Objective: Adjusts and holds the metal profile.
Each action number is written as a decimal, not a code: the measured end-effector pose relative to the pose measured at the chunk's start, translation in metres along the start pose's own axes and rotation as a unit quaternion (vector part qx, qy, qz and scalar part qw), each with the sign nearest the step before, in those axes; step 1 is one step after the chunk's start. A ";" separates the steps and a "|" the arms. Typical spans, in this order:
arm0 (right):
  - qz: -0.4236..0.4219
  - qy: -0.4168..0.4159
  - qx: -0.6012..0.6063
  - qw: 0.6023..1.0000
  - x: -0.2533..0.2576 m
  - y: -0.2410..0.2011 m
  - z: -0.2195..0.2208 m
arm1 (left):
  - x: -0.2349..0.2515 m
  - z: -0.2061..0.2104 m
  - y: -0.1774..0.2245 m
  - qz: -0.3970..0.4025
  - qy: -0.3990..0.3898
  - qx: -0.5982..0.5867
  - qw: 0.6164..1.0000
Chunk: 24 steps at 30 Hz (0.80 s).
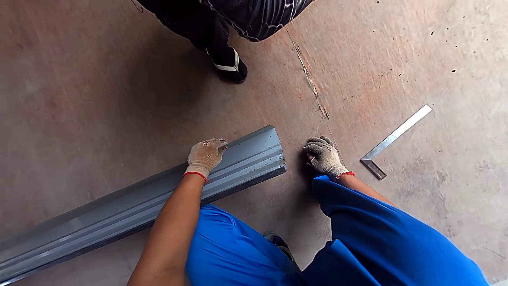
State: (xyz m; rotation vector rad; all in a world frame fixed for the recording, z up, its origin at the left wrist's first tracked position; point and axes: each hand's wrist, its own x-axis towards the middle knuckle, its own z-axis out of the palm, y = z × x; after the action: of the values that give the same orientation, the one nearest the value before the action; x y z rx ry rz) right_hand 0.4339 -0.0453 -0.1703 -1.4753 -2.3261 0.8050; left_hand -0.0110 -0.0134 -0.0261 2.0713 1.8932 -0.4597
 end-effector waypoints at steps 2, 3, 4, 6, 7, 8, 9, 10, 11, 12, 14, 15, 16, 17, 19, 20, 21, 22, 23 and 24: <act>-0.001 -0.001 0.000 1.000 0.000 -0.001 -0.001 | -0.001 0.000 0.000 0.000 0.003 0.003 1.000; -0.001 0.001 0.001 1.000 0.000 -0.002 -0.002 | -0.002 0.000 0.001 0.001 0.003 0.002 1.000; -0.002 0.002 0.003 1.000 0.000 -0.003 -0.003 | -0.002 -0.002 0.002 0.002 0.002 0.002 1.000; -0.001 0.005 0.004 1.000 0.000 -0.004 -0.003 | -0.001 -0.008 0.005 -0.009 -0.022 0.007 1.000; 0.000 0.006 0.004 1.000 0.000 -0.003 -0.003 | 0.000 -0.009 0.006 -0.012 -0.031 0.007 0.999; 0.000 0.007 0.004 1.000 0.000 -0.003 -0.002 | 0.000 -0.010 0.006 -0.016 -0.036 0.009 0.999; -0.001 0.009 0.004 1.000 0.000 -0.002 -0.001 | 0.001 -0.010 0.006 -0.019 -0.041 0.008 0.999; -0.001 0.009 0.005 1.000 0.000 -0.002 -0.001 | 0.002 -0.012 0.007 -0.020 -0.044 0.005 0.999; -0.002 0.009 0.003 1.000 0.000 -0.002 -0.001 | 0.003 -0.012 0.006 -0.020 -0.046 0.006 0.999; -0.001 0.008 0.002 1.000 0.000 -0.002 -0.001 | 0.003 -0.012 0.005 -0.020 -0.047 0.008 0.999; 0.000 0.006 0.001 1.000 0.000 -0.001 0.000 | 0.004 -0.011 0.004 -0.019 -0.049 0.012 0.999; 0.000 0.006 0.001 1.000 0.000 -0.001 0.000 | 0.004 -0.010 0.003 -0.016 -0.046 0.012 0.999; 0.000 0.004 0.000 1.000 0.000 -0.002 -0.001 | 0.004 -0.009 0.002 -0.014 -0.045 0.011 0.999; 0.000 0.003 -0.001 1.000 0.000 -0.002 -0.002 | 0.005 -0.009 0.002 -0.011 -0.043 0.011 0.999; 0.000 0.004 -0.001 1.000 0.000 -0.002 -0.002 | 0.004 -0.010 0.002 -0.011 -0.043 0.007 0.999; 0.001 0.003 -0.002 1.000 0.000 -0.002 -0.002 | 0.004 -0.011 0.002 -0.012 -0.043 0.003 0.999; 0.001 0.004 -0.002 1.000 0.000 -0.002 -0.001 | 0.004 -0.011 0.003 -0.011 -0.043 0.002 0.999; 0.000 0.005 0.000 1.000 0.000 -0.002 -0.001 | 0.004 -0.012 0.002 -0.010 -0.044 0.000 0.999; 0.001 0.006 0.002 1.000 0.000 -0.002 -0.001 | 0.005 -0.011 0.001 -0.009 -0.043 -0.001 0.999; 0.002 0.005 0.003 1.000 0.000 -0.003 -0.002 | 0.005 -0.011 0.001 -0.009 -0.045 0.000 0.999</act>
State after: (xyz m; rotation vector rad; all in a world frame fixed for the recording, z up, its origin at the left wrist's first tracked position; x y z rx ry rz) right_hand 0.4325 -0.0455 -0.1674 -1.4790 -2.3121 0.8016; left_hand -0.0094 -0.0040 -0.0183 2.0002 1.8619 -0.5481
